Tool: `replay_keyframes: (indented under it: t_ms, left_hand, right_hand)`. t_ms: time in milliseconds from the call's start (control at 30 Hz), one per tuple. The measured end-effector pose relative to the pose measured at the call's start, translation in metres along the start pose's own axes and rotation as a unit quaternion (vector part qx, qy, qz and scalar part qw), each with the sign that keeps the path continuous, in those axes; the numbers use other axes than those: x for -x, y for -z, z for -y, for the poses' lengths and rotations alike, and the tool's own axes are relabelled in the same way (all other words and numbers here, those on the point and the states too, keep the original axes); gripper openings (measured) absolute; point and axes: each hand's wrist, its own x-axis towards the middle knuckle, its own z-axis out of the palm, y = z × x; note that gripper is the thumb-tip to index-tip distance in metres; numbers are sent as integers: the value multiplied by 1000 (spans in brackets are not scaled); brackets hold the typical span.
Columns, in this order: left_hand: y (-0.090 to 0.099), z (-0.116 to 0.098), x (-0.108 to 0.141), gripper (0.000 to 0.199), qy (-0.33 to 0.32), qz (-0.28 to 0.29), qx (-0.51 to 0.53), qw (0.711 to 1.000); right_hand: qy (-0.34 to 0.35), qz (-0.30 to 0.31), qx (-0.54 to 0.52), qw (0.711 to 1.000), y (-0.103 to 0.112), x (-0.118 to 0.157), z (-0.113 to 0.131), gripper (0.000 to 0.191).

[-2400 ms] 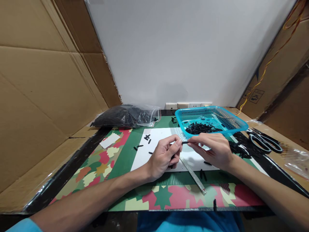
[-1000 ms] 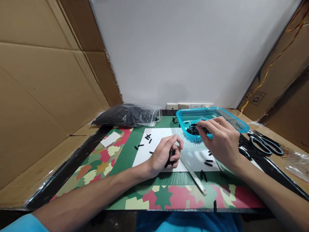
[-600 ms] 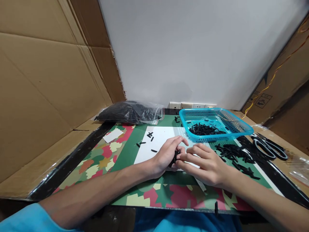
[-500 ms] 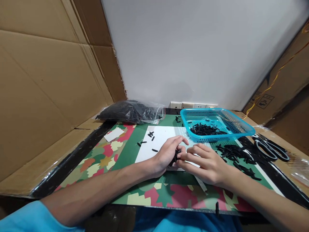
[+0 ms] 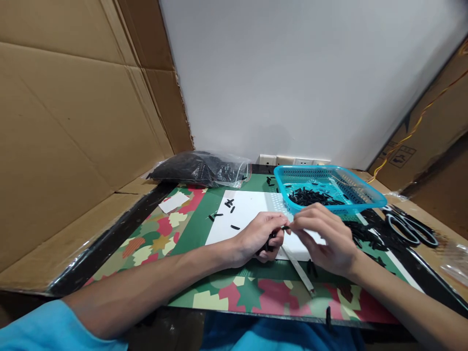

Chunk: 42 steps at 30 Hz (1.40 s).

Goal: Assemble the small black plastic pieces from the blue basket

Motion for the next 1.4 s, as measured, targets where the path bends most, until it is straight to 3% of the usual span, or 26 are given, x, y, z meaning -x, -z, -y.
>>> replay_keyframes:
  t_ms: [100,233,833,1400]
  left_hand:
    - [0,-4,3,41,2,23,23,999]
    - [1,-5,5,34,-29,50,51,997]
    - [-1,-8,7,39,-98,36,41,994]
    - [-1,-8,6,39,-84,36,49,995]
  right_hand:
    - [-51,-31,-18,998,3,1,-10,25]
    - [-55,-18,-16,998,4,3,-17,24]
    - [-51,50,38,997,7,8,-25,15]
    - [-53,67,39,996,7,6,-23,13]
